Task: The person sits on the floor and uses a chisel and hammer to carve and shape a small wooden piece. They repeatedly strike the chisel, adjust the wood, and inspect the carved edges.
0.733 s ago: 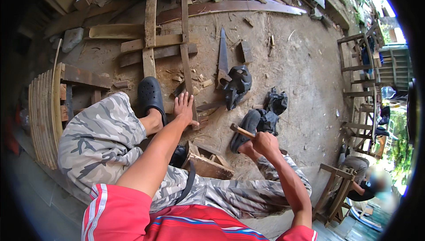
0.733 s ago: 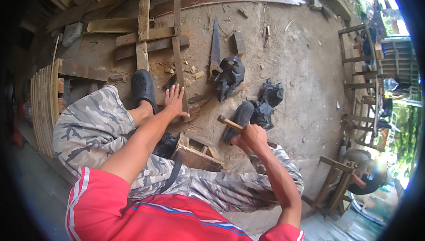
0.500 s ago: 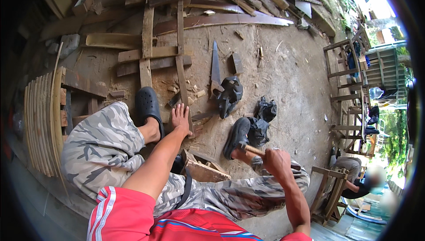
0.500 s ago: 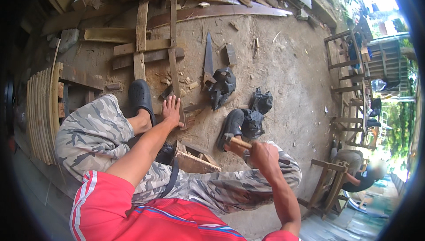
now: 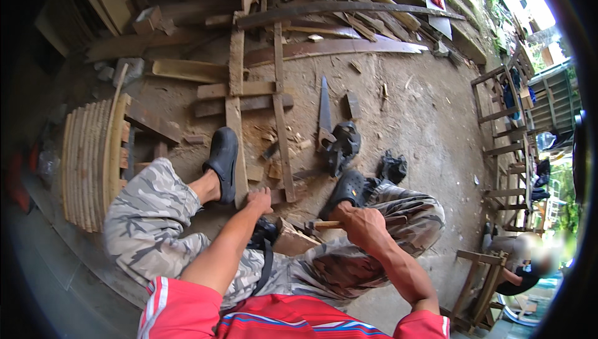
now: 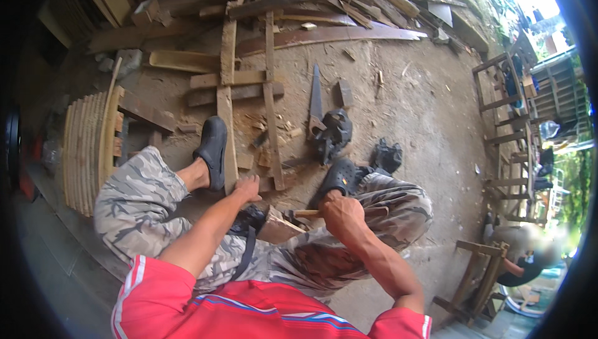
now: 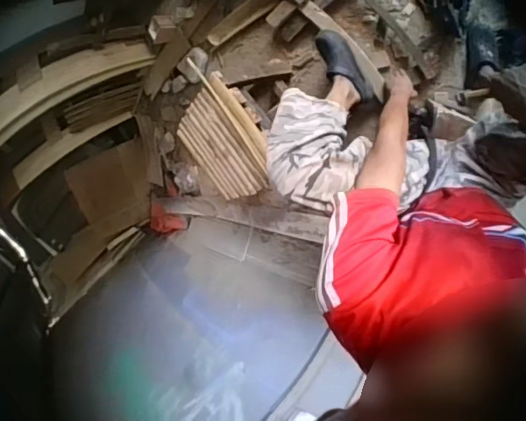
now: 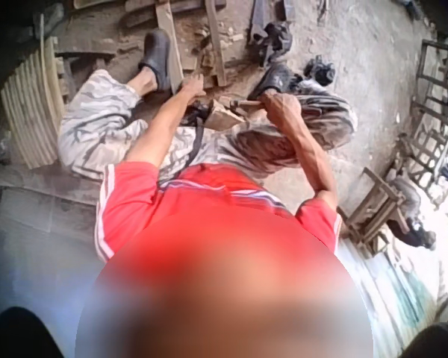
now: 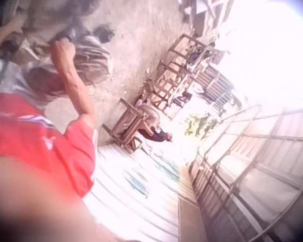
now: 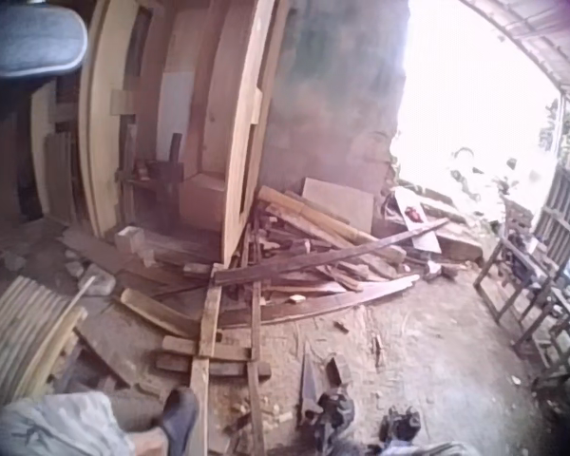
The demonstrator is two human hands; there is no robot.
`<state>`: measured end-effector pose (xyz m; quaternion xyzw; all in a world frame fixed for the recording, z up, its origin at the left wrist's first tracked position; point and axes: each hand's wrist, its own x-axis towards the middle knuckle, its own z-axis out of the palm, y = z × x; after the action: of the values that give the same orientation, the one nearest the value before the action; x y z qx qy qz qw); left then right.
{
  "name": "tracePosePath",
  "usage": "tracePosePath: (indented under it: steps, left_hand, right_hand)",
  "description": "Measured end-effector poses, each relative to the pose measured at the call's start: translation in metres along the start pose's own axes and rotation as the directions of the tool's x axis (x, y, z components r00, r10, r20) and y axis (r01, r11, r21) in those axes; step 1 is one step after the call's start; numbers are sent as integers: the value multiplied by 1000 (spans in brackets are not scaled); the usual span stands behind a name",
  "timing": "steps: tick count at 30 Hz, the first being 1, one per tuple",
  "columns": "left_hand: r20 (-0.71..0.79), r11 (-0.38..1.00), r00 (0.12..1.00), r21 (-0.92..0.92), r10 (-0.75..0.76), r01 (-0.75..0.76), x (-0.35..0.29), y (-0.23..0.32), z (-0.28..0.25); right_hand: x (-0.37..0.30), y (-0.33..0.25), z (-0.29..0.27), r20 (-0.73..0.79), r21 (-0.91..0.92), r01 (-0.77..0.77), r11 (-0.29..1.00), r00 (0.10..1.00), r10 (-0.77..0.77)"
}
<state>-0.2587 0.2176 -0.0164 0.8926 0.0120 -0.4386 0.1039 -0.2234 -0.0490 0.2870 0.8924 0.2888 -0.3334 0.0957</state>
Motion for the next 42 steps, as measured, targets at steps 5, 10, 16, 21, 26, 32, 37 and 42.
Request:
tracePosePath:
  steps: [5,10,16,21,26,32,37,42]
  left_hand:
    - [-5,994,999,-99,50,-50,-4,-22,-8]
    - [-14,980,996,179,89,-85,5,-22,-15]
    - [-71,988,995,137,77,-66,5,-17,-18]
    - [-169,996,982,37,90,-85,-1,-27,-14]
    - [-52,997,998,66,33,-30,-12,-38,4]
    - [27,998,999,56,22,-24,-11,-40,15]
    - [-134,824,975,-562,-179,74,3,-8,-3]
    - [-117,851,980,-519,-161,78,15,39,-31]
  right_hand:
    - [14,10,-16,-33,53,52,997,998,-50]
    - [24,9,-16,-54,61,22,998,998,-19]
    - [16,3,-15,-48,20,96,995,994,-94]
    - [11,-1,-17,-20,9,48,999,999,-47]
    - [5,0,-16,-8,-4,31,1000,999,-31]
    - [0,3,-13,2,46,46,998,999,-46]
    - [-5,5,-7,-32,46,40,998,999,-39]
    - [-8,8,-3,-62,64,24,998,998,-20]
